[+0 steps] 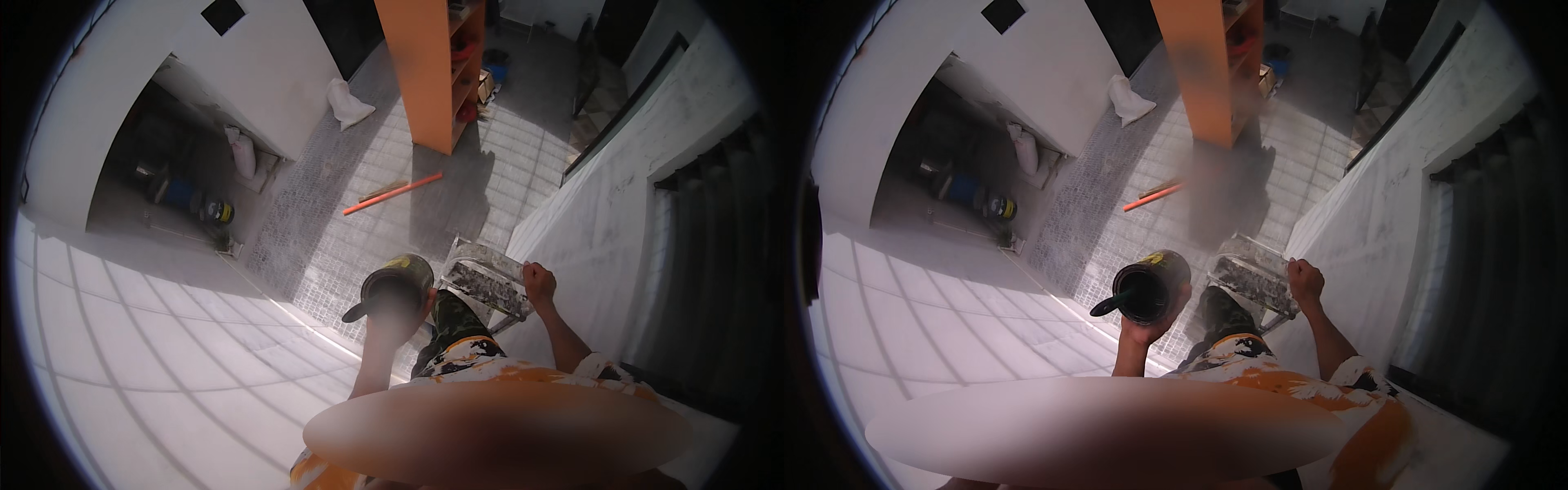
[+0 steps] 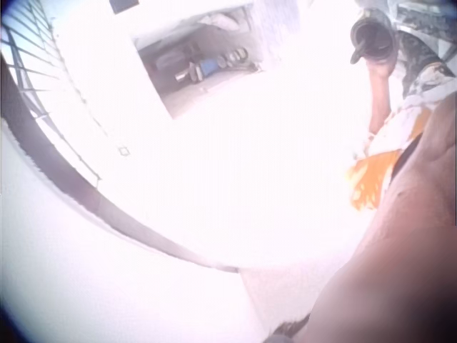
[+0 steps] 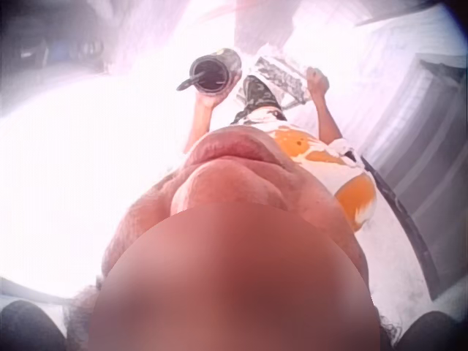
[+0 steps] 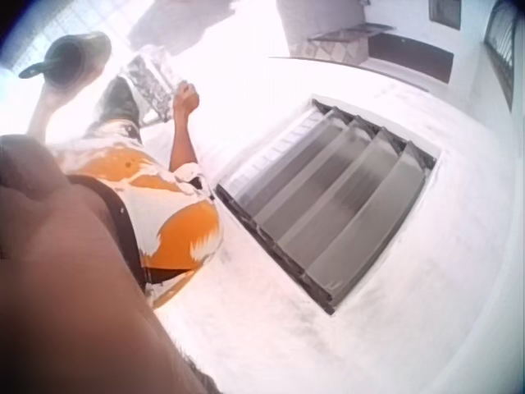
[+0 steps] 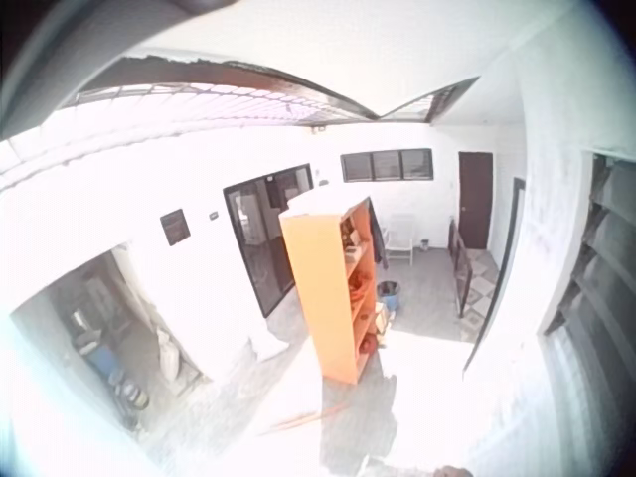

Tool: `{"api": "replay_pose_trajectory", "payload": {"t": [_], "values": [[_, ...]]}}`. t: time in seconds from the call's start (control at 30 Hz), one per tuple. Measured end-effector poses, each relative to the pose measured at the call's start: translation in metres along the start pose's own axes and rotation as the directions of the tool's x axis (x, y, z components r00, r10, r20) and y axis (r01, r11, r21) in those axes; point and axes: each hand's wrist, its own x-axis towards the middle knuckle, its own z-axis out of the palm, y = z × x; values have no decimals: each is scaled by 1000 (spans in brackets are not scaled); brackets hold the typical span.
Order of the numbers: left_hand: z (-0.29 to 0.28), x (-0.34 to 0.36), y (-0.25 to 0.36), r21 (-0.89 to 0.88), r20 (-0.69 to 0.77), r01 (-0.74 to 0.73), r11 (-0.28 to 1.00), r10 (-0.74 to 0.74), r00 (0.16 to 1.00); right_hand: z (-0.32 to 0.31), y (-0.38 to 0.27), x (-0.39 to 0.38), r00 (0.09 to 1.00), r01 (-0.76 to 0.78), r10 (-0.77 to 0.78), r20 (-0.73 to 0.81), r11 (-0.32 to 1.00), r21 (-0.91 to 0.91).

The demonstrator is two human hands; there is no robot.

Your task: The person paints the upper wall and ceiling area with a brush, repeatedly dipping the brush into a paint can held in the other hand. The person repositions a stepladder to reach different sections and continues applying paint along the wall-ceiling junction.

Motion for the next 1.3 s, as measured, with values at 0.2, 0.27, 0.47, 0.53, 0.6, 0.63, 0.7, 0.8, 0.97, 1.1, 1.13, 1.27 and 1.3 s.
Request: {"api": "replay_pose_trajectory", "payload": {"t": [0.2, 0.27, 0.47, 0.53, 0.6, 0.63, 0.7, 0.8, 0.97, 1.1, 1.13, 1.27, 1.3], "values": [[7, 9, 19, -436, 4, 146, 888, -161, 987, 1, 0, -1, 1000, 4, -4, 8, 1000, -31], [11, 11, 23, -302, -29, 136, 943, -152, 988, 2, -1, -1, 1000, 0, 0, 1, 1000, -30], [24, 11, 42, 452, -100, -17, 892, 69, 993, 0, -5, 0, 998, 55, -56, -2, 994, -96], [25, 8, 50, 299, -53, -31, 954, 49, 997, -1, -6, 0, 997, 76, -75, 14, 994, -84], [28, 5, 55, -363, -10, 133, 922, -146, 989, -2, -6, -1, 996, 92, -92, 4, 991, -94], [30, -2, 56, -827, 136, 267, 495, -285, 949, -2, -7, -1, 998, 62, -60, 19, 991, -118], [30, -5, 59, -742, 96, 241, 625, -257, 962, 0, -7, -1, 998, 67, -68, -6, 994, -84], [36, -23, 50, -581, 14, 170, 796, -199, 980, 4, -2, -2, 997, 78, -79, -4, 992, -97], [18, -45, 27, -948, 75, 134, 289, -205, 976, 5, 2, 4, 997, 75, -74, 11, 988, -135], [-3, -55, 1, 437, -138, -70, 897, 144, 980, -6, -34, 8, 983, 180, -173, 58, 971, -154], [-5, -57, -4, 379, -141, -86, 922, 149, 979, -12, -51, 9, 979, 205, -199, 52, 963, -178], [-1, -69, -8, -52, -172, -115, 992, 105, 980, -24, -153, -4, 542, 125, -619, 568, 728, 674], [2, -71, -5, -294, -162, -92, 951, 45, 986, -29, -178, -10, 408, 143, -661, 630, 728, 670]]}}
